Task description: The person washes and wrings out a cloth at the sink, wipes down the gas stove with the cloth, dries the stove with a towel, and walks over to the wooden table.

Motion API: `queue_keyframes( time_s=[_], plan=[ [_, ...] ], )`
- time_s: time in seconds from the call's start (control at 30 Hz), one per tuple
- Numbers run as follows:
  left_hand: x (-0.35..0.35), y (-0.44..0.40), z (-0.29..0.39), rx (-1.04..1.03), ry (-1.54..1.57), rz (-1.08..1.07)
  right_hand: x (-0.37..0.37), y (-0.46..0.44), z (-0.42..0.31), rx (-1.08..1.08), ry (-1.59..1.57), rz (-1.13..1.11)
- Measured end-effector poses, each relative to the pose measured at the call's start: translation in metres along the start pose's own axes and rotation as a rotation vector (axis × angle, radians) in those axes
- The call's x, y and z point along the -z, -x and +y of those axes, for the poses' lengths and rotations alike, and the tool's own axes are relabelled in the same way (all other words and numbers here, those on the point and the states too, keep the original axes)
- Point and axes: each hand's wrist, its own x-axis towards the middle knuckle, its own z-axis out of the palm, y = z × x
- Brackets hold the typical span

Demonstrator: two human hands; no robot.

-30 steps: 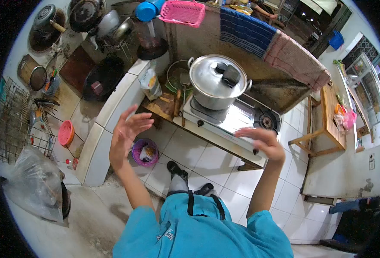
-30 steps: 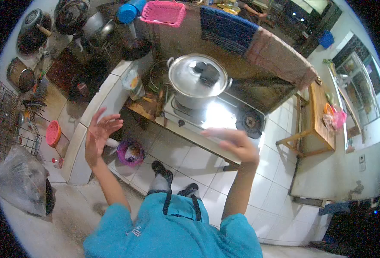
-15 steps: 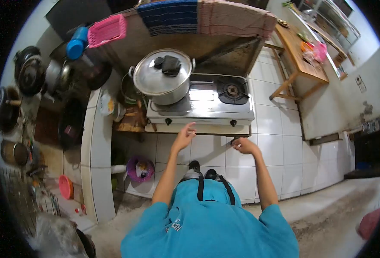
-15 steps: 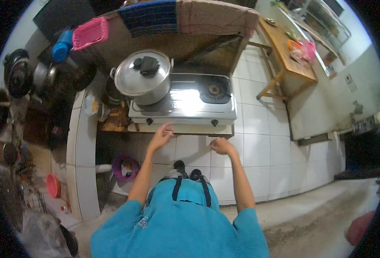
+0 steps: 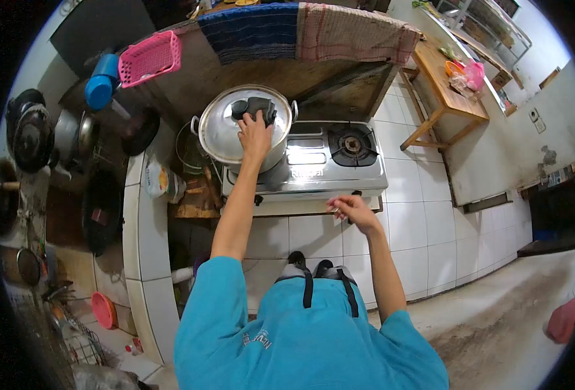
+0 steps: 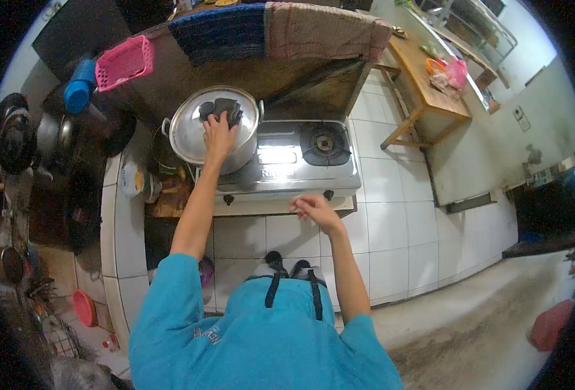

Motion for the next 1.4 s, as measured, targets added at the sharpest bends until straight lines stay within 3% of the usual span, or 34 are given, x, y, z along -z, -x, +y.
queue_keyframes(
  time_s=[0.13, 0.23, 0.4, 0.5, 0.57, 0.63, 0.7, 0.73, 0.77, 0.83, 0.93, 1.03, 1.17, 1.23, 1.3, 1.33, 1.4],
  plan=[
    [-0.009, -0.012, -0.001, 0.045, -0.054, 0.088, 0.000, 0.000, 0.018, -0.058, 0.008, 0.020],
    [-0.021, -0.021, -0.014, -0.058, -0.096, 0.112, 0.004, 0.006, 0.022, -0.077, -0.018, 0.082],
    [0.023, -0.018, -0.011, -0.008, 0.318, 0.345, 0.000, 0.005, 0.017, -0.001, -0.019, 0.190],
    [0.067, 0.016, 0.016, -0.103, 0.446, 0.446, -0.019, 0.000, -0.012, 0.195, -0.030, 0.217],
    [0.092, 0.059, 0.048, -0.184, 0.943, 0.239, -0.020, -0.017, -0.020, 0.363, -0.146, 0.165],
    [0.099, 0.102, 0.072, -0.332, 0.861, 0.094, -0.046, -0.030, -0.043, 0.552, -0.398, 0.215],
    [0.086, 0.147, 0.089, -0.050, 1.012, -0.387, -0.059, -0.034, -0.063, 0.518, -0.654, 0.073],
    [0.055, 0.174, 0.091, -0.171, 1.022, -0.241, -0.063, -0.040, -0.057, 0.518, -0.722, 0.053],
    [0.046, 0.187, 0.088, -0.153, 1.064, -0.230, -0.068, -0.041, -0.057, 0.446, -0.549, 0.174],
    [0.037, 0.198, 0.075, -0.131, 1.151, -0.197, -0.055, -0.055, -0.017, 0.343, -0.493, 0.277],
    [0.036, 0.197, 0.023, 0.091, 1.255, -0.118, -0.081, -0.048, -0.010, 0.284, -0.430, 0.389],
    [0.035, 0.203, -0.003, 0.562, 1.356, -0.058, -0.100, -0.047, 0.000, 0.272, -0.220, 0.299],
    [0.034, 0.225, -0.020, 0.954, 1.790, -0.463, -0.127, -0.066, 0.013, 0.354, 0.380, 0.340],
    [0.021, 0.243, -0.027, 0.934, 1.953, -0.534, -0.155, -0.066, 0.011, 0.504, 0.471, 0.411],
    [0.027, 0.253, -0.027, 0.921, 2.074, -0.515, -0.168, -0.058, 0.011, 0.456, 0.410, 0.283],
    [0.045, 0.247, -0.022, 0.996, 2.069, -0.461, -0.169, -0.059, 0.013, 0.471, 0.410, 0.219],
    [0.035, 0.251, -0.030, 0.903, 1.911, -0.490, -0.161, -0.054, 0.016, 0.553, 0.507, 0.173]
  ],
)
